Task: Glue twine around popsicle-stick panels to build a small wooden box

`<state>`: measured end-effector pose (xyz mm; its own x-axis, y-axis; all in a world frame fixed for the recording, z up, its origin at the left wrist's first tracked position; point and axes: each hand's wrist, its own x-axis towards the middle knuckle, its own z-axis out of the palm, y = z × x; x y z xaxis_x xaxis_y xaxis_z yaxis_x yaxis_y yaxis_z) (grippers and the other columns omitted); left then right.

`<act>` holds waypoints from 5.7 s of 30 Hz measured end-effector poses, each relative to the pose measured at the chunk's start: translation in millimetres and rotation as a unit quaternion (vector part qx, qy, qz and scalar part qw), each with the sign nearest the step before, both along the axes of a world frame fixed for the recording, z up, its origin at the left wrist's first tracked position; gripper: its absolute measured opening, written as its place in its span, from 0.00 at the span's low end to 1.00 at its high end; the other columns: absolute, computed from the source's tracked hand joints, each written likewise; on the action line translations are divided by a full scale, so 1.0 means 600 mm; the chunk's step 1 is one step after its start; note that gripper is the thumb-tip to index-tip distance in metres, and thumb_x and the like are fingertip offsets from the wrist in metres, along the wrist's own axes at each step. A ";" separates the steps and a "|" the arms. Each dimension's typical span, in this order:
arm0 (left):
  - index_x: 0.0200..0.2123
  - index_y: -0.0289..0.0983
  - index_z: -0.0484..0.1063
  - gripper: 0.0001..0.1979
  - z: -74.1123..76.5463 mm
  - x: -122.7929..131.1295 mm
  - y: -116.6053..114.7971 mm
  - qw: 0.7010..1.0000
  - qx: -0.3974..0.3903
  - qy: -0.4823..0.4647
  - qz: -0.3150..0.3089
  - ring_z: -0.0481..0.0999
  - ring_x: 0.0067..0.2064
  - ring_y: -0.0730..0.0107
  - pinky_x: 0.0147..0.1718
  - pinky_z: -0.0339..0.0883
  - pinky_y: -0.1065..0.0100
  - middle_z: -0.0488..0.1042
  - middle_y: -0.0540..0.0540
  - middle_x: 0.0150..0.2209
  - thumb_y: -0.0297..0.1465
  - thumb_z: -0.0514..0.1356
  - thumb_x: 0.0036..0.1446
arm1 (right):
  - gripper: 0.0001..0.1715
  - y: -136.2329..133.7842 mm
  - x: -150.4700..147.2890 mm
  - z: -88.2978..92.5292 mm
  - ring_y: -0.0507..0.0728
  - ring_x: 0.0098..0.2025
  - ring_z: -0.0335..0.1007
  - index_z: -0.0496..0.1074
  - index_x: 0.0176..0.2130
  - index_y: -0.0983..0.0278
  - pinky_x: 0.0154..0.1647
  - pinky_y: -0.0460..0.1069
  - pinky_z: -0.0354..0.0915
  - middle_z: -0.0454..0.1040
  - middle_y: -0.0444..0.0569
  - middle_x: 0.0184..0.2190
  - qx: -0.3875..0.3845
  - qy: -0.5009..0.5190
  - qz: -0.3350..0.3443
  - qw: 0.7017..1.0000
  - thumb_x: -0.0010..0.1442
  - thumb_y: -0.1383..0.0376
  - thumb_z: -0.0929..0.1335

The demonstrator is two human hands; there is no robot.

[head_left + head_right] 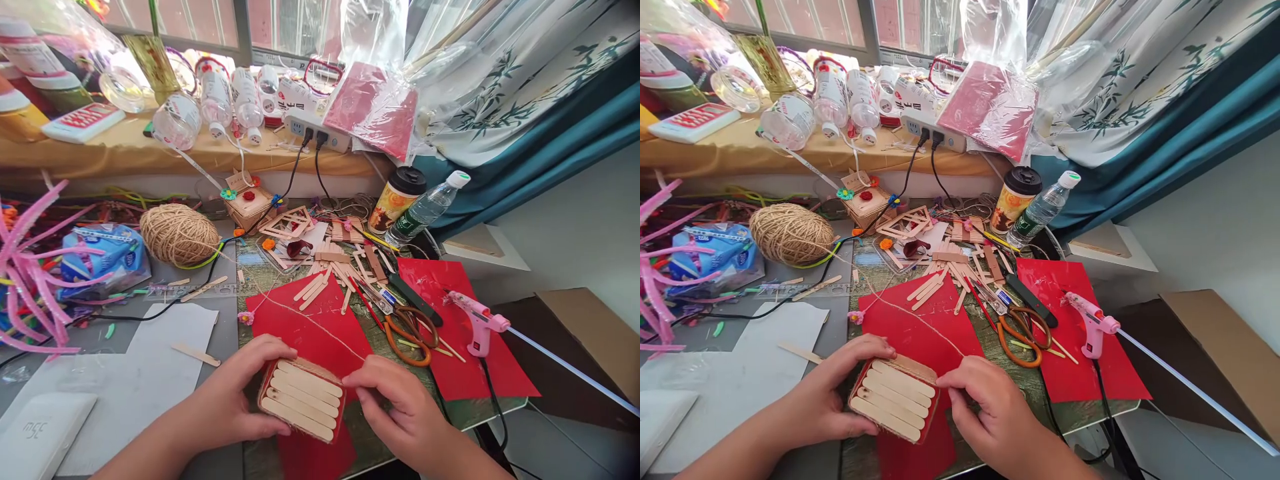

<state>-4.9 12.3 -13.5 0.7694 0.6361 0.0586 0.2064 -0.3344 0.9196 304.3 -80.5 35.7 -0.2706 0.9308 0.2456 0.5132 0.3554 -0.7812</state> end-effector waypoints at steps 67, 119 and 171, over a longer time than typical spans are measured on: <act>0.62 0.48 0.70 0.33 0.015 0.011 0.007 0.998 -0.008 -0.046 -0.032 0.75 0.60 0.52 0.59 0.71 0.59 0.74 0.39 0.59 0.43 0.76 0.57 | 0.37 -0.011 -0.009 -0.003 0.58 0.30 0.66 0.64 0.71 0.61 0.33 0.52 0.59 0.74 0.46 0.31 0.045 -0.174 0.088 0.980 0.66 0.77 0.61; 0.41 0.40 0.86 0.17 0.011 -0.001 0.039 0.813 -0.364 -0.327 0.316 0.76 0.21 0.78 0.22 0.70 0.76 0.88 0.47 0.33 0.43 0.79 0.52 | 0.24 -0.037 -0.009 0.009 0.58 0.47 0.81 0.75 0.60 0.60 0.49 0.51 0.78 0.81 0.52 0.46 0.068 -0.105 -0.017 0.992 0.70 0.76 0.64; 0.31 0.39 0.87 0.15 0.007 0.007 0.030 0.804 -0.346 -0.325 0.357 0.86 0.48 0.59 0.53 0.77 0.63 0.89 0.43 0.36 0.37 0.84 0.43 | 0.24 -0.039 -0.002 -0.002 0.57 0.51 0.80 0.75 0.59 0.58 0.53 0.49 0.77 0.79 0.52 0.50 0.057 -0.110 -0.042 0.991 0.69 0.75 0.64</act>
<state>-0.4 30.0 -9.4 0.1428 0.9555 -0.2581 -0.4821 0.2949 0.8250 303.0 -103.7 34.3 -0.2519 0.9217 0.2949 0.6984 0.3840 -0.6040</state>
